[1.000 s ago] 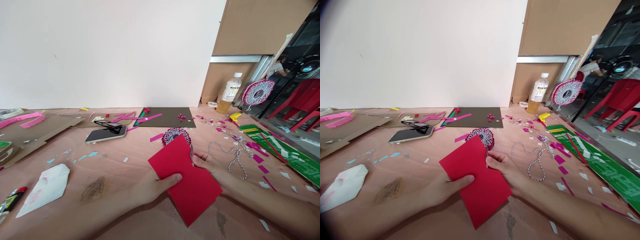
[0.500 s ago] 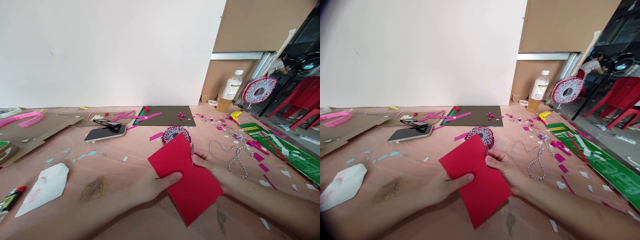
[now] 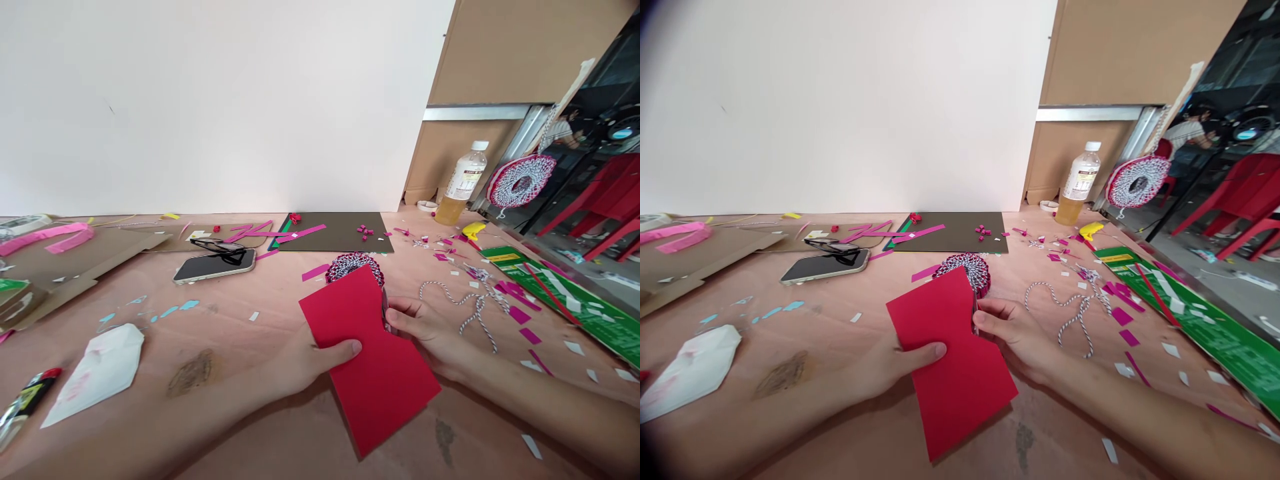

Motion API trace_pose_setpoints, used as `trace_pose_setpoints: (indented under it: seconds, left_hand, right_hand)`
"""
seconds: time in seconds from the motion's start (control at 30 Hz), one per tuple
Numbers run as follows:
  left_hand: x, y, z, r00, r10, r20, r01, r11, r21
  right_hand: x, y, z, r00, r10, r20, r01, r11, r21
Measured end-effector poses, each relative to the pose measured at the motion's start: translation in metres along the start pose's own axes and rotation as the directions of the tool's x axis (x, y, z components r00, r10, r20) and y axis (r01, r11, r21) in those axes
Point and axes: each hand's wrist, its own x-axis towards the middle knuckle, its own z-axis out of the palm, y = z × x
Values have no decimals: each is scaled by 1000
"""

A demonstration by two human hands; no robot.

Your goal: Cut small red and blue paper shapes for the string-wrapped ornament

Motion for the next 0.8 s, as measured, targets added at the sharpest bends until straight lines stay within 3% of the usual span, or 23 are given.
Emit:
trace_pose_setpoints:
  seconds: [0.4, 0.8]
  left_hand:
    - [2, 4, -10, 999, -30, -27, 31, 999, 42]
    - [0, 4, -5, 998, -43, -51, 47, 997, 68]
  right_hand:
    - [1, 2, -3, 1000, -12, 12, 13, 996, -87]
    - [1, 4, 0, 1000, 0, -4, -1, 994, -108]
